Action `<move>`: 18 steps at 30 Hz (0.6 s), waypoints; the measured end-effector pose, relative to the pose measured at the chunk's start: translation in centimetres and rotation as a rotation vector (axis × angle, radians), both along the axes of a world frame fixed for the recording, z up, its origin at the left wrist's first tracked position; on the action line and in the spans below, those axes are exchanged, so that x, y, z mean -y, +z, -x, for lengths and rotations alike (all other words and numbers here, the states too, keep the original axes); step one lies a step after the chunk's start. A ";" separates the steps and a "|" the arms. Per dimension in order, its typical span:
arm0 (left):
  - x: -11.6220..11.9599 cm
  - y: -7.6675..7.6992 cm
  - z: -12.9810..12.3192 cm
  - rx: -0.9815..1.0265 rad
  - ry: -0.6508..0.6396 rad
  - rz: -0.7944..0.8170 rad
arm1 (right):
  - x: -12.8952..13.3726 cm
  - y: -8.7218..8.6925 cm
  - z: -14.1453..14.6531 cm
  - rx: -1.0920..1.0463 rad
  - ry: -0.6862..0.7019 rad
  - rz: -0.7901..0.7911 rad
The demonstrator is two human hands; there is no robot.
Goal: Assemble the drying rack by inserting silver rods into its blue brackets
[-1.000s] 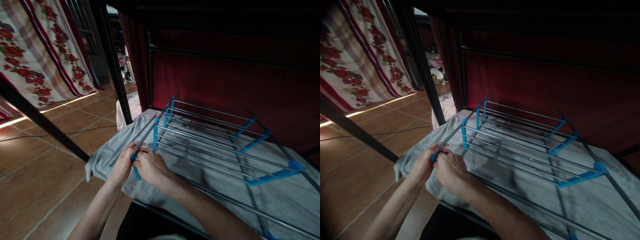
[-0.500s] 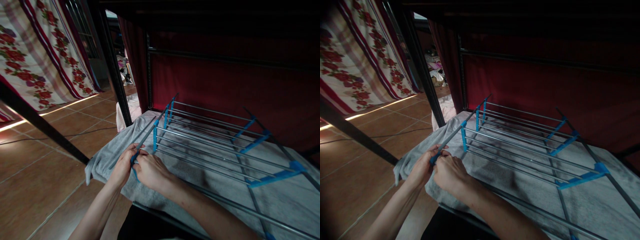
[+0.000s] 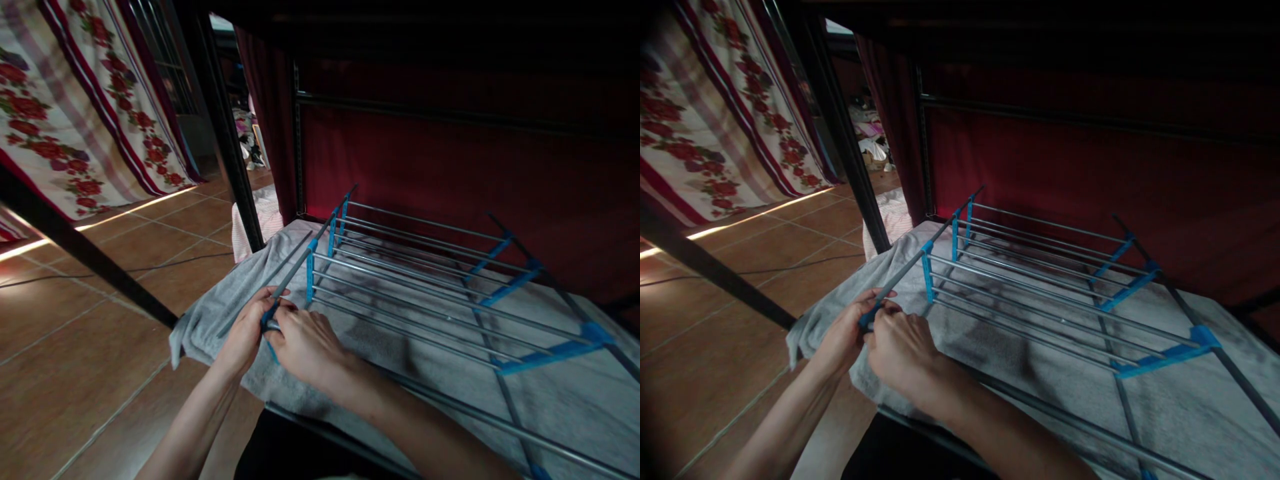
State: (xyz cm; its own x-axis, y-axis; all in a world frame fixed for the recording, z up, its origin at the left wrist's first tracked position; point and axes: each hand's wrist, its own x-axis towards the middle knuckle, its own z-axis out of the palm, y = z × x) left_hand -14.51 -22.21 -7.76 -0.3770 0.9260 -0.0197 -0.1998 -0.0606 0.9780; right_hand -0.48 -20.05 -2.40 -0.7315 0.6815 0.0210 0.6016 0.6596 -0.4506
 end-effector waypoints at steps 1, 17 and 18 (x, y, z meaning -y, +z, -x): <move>0.0 0.0 0.1 -0.006 0.002 -0.004 | 0.1 0.0 -0.2 0.001 -0.011 -0.007; -0.3 0.4 -0.3 -0.039 -0.008 0.024 | -0.4 -1.0 -0.8 -0.083 0.100 0.037; -0.4 0.4 -0.3 -0.048 0.002 0.018 | -0.4 -1.1 -0.8 -0.085 0.101 0.038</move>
